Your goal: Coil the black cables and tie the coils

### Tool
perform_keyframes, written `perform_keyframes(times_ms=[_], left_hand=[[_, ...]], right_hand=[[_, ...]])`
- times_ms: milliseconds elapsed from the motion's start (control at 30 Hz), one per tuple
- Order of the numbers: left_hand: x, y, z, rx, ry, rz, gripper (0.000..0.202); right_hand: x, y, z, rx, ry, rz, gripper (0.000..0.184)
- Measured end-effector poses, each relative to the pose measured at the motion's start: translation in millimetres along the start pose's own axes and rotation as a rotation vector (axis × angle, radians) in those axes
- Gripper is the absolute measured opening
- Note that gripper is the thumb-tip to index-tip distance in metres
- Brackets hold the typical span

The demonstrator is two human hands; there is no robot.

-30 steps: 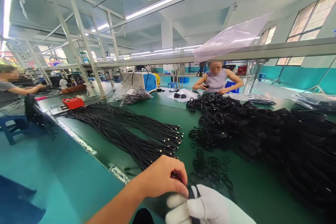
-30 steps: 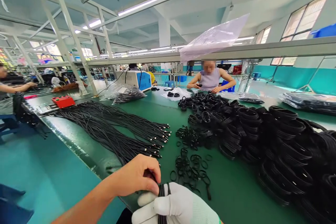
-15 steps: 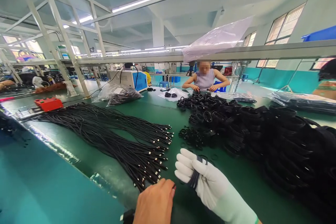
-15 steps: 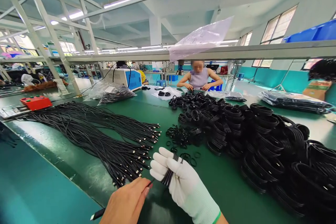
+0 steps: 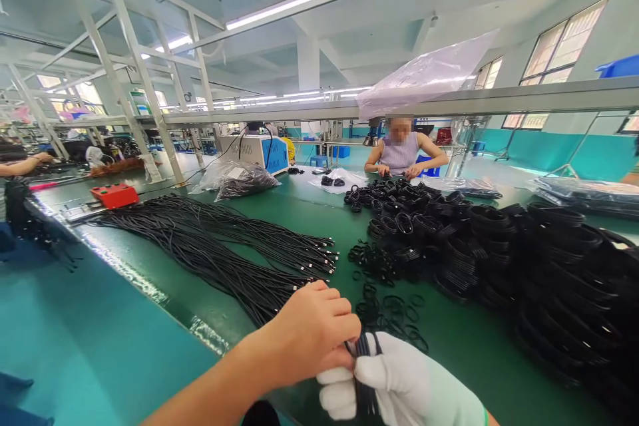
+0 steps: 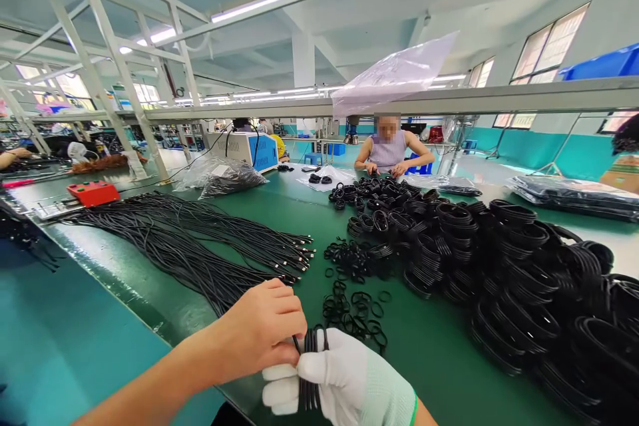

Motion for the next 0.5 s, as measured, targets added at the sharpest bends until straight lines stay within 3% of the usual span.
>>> perform_keyframes(times_ms=[167,233,300,400,500], left_hand=[[2,-4,4.7,-0.030,0.124,-0.015,0.011],[4,-5,7.1,-0.033,0.156,0.020,0.016],[12,-3,1.6,0.016,0.388,0.166,0.015],[24,6,-24.4,0.063,1.012,0.505,0.006],[22,15,-47.3,0.005,1.277,0.647,0.013]], right_hand=[[-12,0,7,0.018,-0.038,-0.055,0.029],[-14,0,8,0.044,-0.066,-0.074,0.028],[-14,1,7,0.071,-0.098,-0.092,0.031],[-11,3,4,0.104,-0.169,-0.115,0.031],[-6,3,-1,0.123,-0.194,-0.106,0.030]])
Point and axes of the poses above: each hand's wrist, its own y-axis away from the middle knuckle, its own z-axis out of the back of the hand, x = y × z, the point moved 6 cm from there along -y, towards the middle knuckle, and after that the axes turned 5 degrees about -z, right-handed, at the moved point
